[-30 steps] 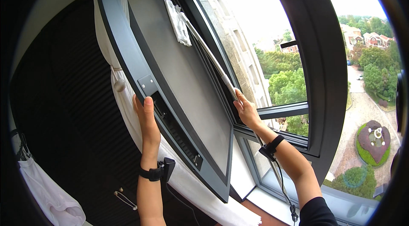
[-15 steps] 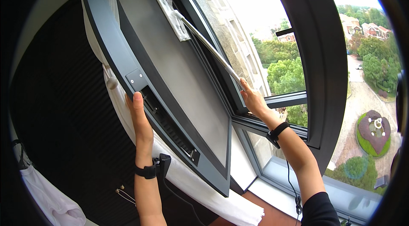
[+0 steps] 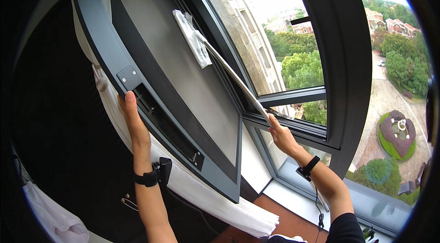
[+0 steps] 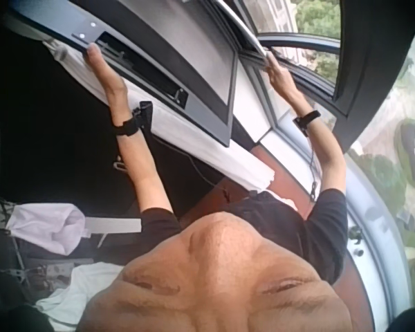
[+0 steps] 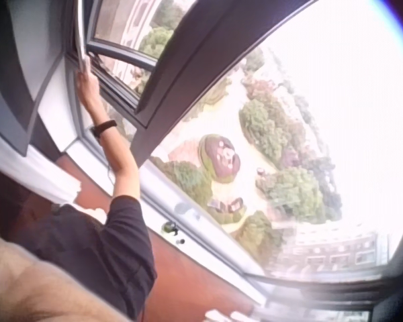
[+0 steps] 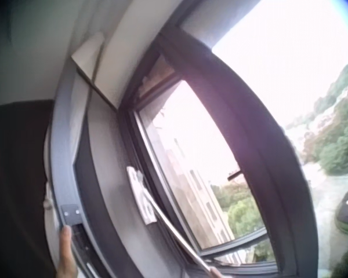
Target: The person cleans a large curved window using a long-handled mop with a microfiber pad. They wipe the glass in vertical strokes, open the window to clean the frame, rinse the pad in a blue basin, reattach it, and continue wiping the window.
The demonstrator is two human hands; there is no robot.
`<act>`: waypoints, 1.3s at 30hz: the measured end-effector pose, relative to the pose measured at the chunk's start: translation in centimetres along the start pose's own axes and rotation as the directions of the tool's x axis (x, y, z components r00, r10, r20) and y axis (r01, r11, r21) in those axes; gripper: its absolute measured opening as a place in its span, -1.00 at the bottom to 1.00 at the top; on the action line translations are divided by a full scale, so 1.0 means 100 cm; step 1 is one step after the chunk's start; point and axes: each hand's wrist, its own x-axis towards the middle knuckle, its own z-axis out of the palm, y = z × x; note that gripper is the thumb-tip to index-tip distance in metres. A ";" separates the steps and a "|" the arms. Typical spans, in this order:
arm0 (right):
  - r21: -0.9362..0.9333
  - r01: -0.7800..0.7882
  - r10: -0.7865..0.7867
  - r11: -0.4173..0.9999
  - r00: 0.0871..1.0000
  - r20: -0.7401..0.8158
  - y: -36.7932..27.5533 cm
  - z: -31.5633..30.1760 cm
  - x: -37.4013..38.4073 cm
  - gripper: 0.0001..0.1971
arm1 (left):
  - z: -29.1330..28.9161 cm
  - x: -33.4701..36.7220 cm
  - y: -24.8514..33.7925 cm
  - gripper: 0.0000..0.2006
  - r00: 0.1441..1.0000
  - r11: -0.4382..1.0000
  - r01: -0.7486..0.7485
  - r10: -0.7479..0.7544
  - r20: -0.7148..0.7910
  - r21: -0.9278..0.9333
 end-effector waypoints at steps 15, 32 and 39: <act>0.176 -0.252 0.224 0.952 0.961 0.161 0.051 0.026 -0.177 -0.44 | 0.005 -0.002 0.002 -0.05 0.992 0.998 0.058 -0.056 -0.114 0.009; 0.211 -0.607 0.512 0.766 0.775 0.371 0.058 0.052 -0.270 -0.85 | 0.005 0.002 -0.001 -0.10 0.994 1.000 -0.010 0.007 -0.107 -0.026; 0.222 -0.634 0.579 0.741 0.770 0.267 0.037 0.062 -0.277 -0.87 | 0.007 0.003 -0.002 -0.08 0.995 0.997 -0.066 0.062 -0.071 -0.047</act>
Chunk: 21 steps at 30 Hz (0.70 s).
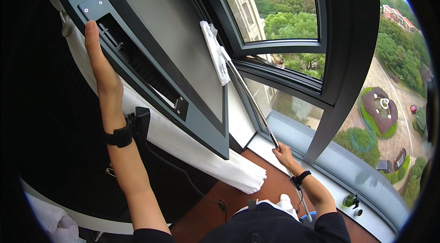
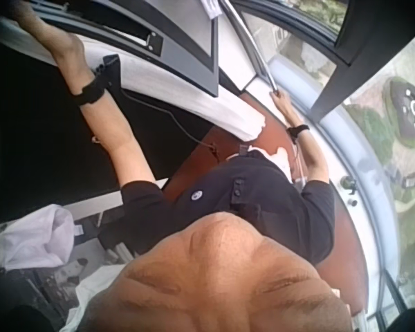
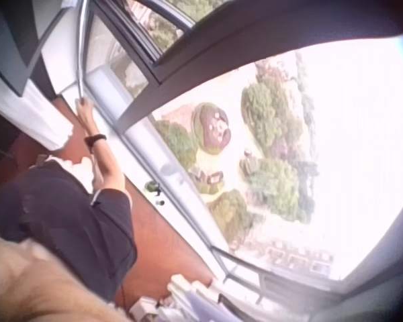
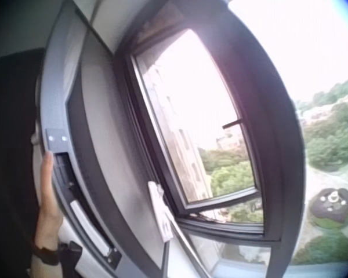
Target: The person cleans a large curved window using a long-handled mop with a microfiber pad. They wipe the glass in vertical strokes, open the window to clean the frame, rinse the pad in a blue basin, reattach it, and continue wiping the window.
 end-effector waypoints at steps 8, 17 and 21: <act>0.069 -0.039 0.037 0.997 0.999 0.025 0.014 0.007 -0.056 -0.74 | 0.003 0.001 0.004 -0.06 0.998 0.998 -0.015 0.019 0.066 -0.058; 0.124 -0.063 0.052 0.990 0.995 0.089 0.020 0.009 -0.132 -0.79 | 0.006 -0.001 0.007 -0.02 0.997 0.998 -0.004 0.009 0.083 -0.059; 0.124 0.039 -0.054 0.991 0.992 0.117 0.018 0.006 -0.160 -0.73 | 0.007 -0.001 0.005 -0.07 0.999 0.998 0.050 -0.050 0.013 0.031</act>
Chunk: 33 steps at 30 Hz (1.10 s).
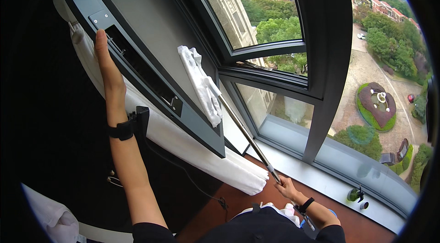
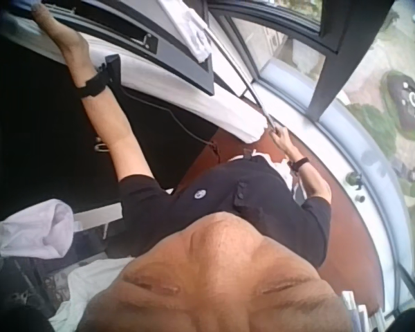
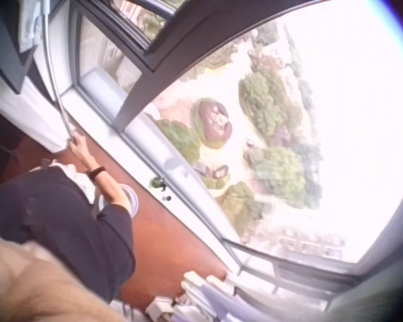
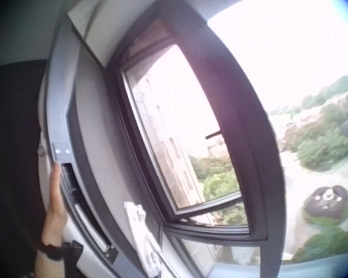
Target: The person cleans a large curved window using a long-handled mop with a microfiber pad. They wipe the glass in vertical strokes, open the window to clean the frame, rinse the pad in a blue basin, reattach it, and continue wiping the window.
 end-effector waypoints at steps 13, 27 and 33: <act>-0.059 0.116 -0.114 0.992 0.993 0.038 0.009 -0.018 0.006 -0.81 | -0.006 0.002 0.000 -0.08 0.999 0.999 -0.034 0.034 0.005 0.028; -0.049 0.178 -0.181 0.983 0.980 -0.078 -0.072 -0.003 0.179 -0.77 | -0.009 0.000 0.009 -0.09 0.989 0.979 -0.146 0.145 0.014 0.144; -0.047 0.180 -0.184 0.983 0.978 -0.103 -0.107 -0.029 0.240 -0.78 | -0.007 0.003 0.004 0.11 1.000 0.990 -0.002 -0.002 0.026 0.140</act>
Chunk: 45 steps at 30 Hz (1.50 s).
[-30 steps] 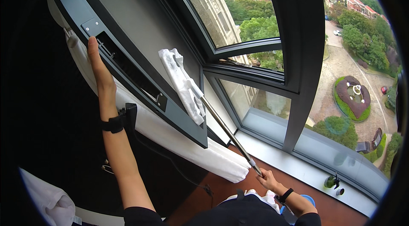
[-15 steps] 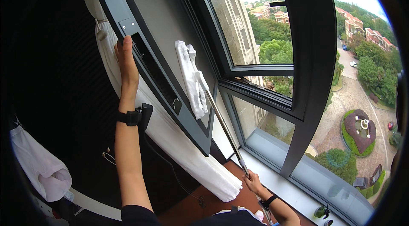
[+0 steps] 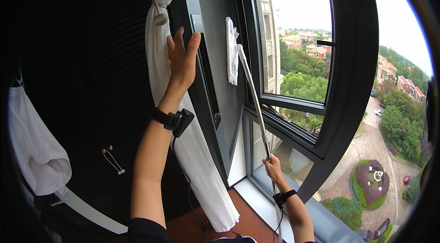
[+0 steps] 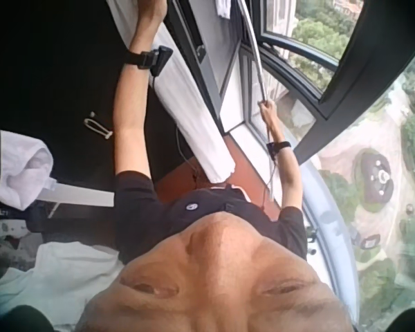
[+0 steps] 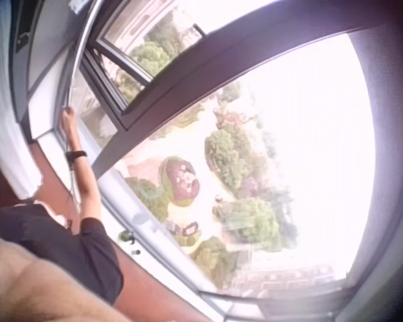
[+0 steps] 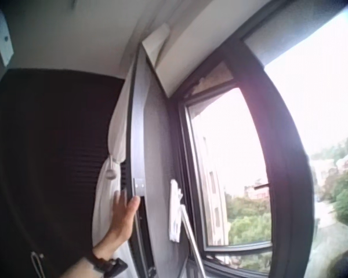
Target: The person cleans a large curved window using a long-handled mop with a microfiber pad. They wipe the glass in vertical strokes, open the window to clean the frame, rinse the pad in a blue basin, reattach it, and continue wiping the window.
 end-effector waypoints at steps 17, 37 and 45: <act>0.050 0.160 -0.161 0.986 0.987 0.013 -0.099 0.001 0.052 -0.73 | 0.000 -0.002 -0.002 0.05 1.000 1.000 0.008 -0.008 0.004 0.024; -0.045 0.418 -0.417 0.907 0.908 0.034 -0.079 0.017 -0.036 -0.73 | -0.001 -0.001 0.005 -0.18 0.978 0.981 -0.178 0.185 -0.096 0.082; -0.046 0.256 -0.249 0.966 0.960 0.126 -0.015 0.009 -0.068 -0.77 | -0.002 -0.003 0.008 -0.24 0.978 0.979 -0.190 0.196 -0.076 0.079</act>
